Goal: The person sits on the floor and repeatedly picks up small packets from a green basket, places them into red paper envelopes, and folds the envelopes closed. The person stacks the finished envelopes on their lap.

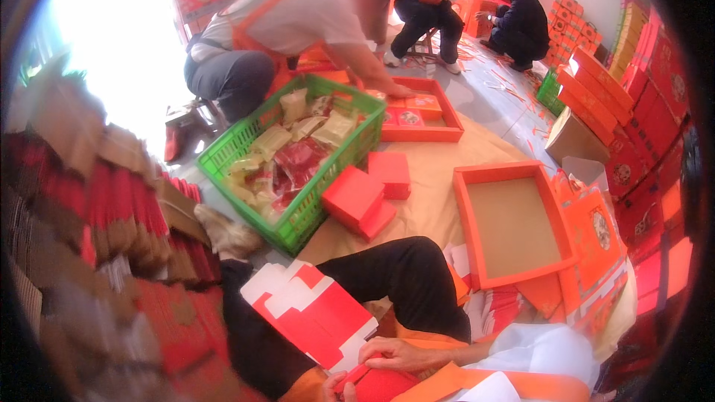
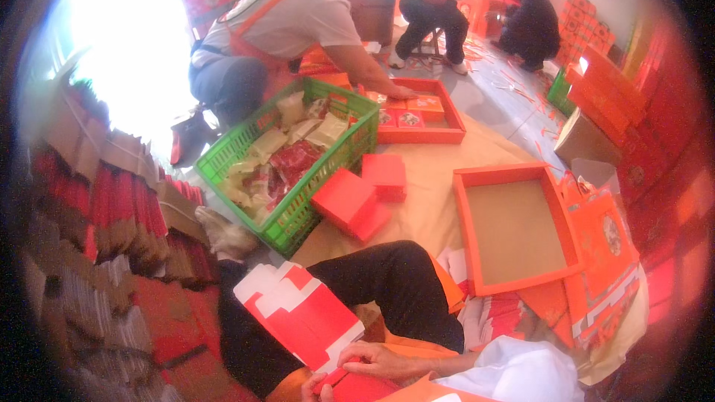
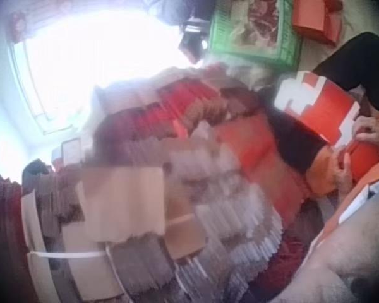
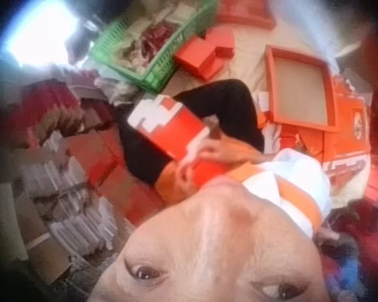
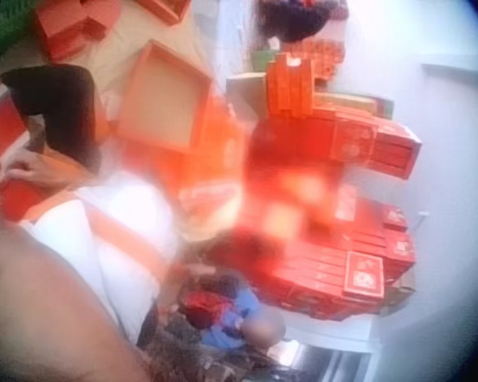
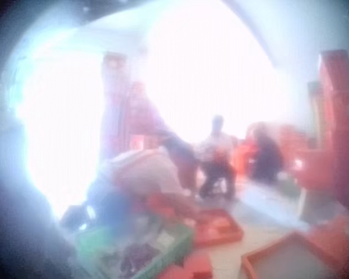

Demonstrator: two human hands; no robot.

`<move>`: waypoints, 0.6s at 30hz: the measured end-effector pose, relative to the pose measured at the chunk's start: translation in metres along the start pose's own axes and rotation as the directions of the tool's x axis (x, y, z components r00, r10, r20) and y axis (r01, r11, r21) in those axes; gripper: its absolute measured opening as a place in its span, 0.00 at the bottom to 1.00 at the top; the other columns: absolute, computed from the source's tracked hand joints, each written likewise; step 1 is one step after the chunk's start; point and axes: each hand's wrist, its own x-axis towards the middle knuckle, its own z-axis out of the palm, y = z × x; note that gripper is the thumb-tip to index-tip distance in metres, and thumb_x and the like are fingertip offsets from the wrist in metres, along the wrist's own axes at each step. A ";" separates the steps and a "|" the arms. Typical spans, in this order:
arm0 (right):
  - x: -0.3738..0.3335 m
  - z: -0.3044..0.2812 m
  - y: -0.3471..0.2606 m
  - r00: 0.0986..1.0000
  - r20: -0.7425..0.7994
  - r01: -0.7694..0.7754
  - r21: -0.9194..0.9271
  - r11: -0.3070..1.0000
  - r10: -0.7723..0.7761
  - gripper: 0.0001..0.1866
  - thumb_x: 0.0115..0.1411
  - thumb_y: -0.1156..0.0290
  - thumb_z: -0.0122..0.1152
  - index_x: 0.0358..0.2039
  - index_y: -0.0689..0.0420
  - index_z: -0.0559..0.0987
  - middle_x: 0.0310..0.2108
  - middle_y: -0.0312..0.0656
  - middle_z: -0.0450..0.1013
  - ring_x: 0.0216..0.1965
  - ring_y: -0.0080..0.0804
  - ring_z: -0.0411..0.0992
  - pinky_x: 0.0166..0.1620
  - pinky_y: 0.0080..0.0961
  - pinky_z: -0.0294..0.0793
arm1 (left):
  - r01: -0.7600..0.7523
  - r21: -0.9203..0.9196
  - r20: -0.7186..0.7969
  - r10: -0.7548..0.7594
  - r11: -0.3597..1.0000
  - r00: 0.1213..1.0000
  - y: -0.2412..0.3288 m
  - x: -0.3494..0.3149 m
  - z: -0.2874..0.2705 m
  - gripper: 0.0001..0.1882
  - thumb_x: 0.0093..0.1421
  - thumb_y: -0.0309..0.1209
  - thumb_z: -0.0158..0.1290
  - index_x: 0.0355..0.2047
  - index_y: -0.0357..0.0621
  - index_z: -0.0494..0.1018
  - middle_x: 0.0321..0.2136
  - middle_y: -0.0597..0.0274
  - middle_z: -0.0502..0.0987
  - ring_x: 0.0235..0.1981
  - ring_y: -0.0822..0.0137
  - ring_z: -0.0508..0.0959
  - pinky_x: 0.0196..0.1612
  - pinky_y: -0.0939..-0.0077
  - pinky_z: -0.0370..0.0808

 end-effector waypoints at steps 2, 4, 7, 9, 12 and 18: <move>-0.002 -0.002 -0.002 0.999 0.018 -0.049 0.063 0.997 0.048 0.09 0.59 0.71 0.50 0.38 0.58 0.74 0.39 0.40 0.69 0.45 0.28 0.65 0.47 0.22 0.63 | -0.060 -0.011 -0.090 0.059 0.998 0.994 -0.001 -0.003 0.007 0.12 0.46 0.37 0.56 0.32 0.53 0.75 0.30 0.56 0.76 0.33 0.58 0.74 0.41 0.67 0.68; -0.009 -0.007 0.003 0.999 0.016 -0.044 0.097 0.994 0.042 0.09 0.59 0.71 0.50 0.38 0.59 0.74 0.39 0.40 0.69 0.44 0.27 0.65 0.47 0.22 0.64 | -0.039 -0.051 -0.106 0.034 0.998 0.994 -0.003 -0.004 0.012 0.11 0.47 0.36 0.56 0.32 0.52 0.75 0.30 0.56 0.76 0.34 0.59 0.74 0.41 0.67 0.68; -0.009 -0.011 0.012 1.000 0.016 -0.020 0.129 0.991 0.018 0.10 0.59 0.71 0.48 0.38 0.60 0.75 0.39 0.41 0.70 0.43 0.27 0.66 0.47 0.22 0.64 | -0.003 -0.132 -0.122 -0.014 0.991 0.992 -0.006 -0.011 0.028 0.11 0.47 0.36 0.55 0.32 0.49 0.75 0.30 0.56 0.75 0.34 0.59 0.74 0.42 0.67 0.68; -0.008 -0.011 0.016 1.000 0.009 -0.010 0.129 0.992 0.009 0.10 0.60 0.70 0.47 0.38 0.60 0.75 0.39 0.41 0.70 0.43 0.28 0.66 0.47 0.23 0.64 | 0.018 -0.198 -0.138 -0.046 0.980 0.989 -0.011 -0.015 0.036 0.11 0.48 0.35 0.55 0.32 0.48 0.75 0.30 0.55 0.75 0.34 0.59 0.74 0.43 0.67 0.68; -0.007 -0.009 0.018 1.000 -0.003 -0.014 0.115 0.993 0.014 0.11 0.61 0.69 0.46 0.38 0.60 0.75 0.40 0.42 0.70 0.43 0.28 0.67 0.47 0.23 0.64 | 0.040 -0.316 -0.165 -0.097 0.948 0.982 -0.021 -0.020 0.050 0.10 0.49 0.34 0.54 0.32 0.46 0.75 0.30 0.55 0.75 0.35 0.60 0.74 0.44 0.66 0.67; -0.007 -0.010 0.015 1.000 0.013 0.023 0.103 0.994 -0.024 0.11 0.61 0.69 0.46 0.37 0.61 0.74 0.38 0.40 0.70 0.42 0.27 0.66 0.47 0.24 0.64 | -0.017 -0.562 -0.275 -0.167 0.827 0.947 -0.039 -0.035 0.083 0.10 0.50 0.33 0.53 0.31 0.41 0.74 0.30 0.53 0.75 0.36 0.61 0.73 0.46 0.65 0.67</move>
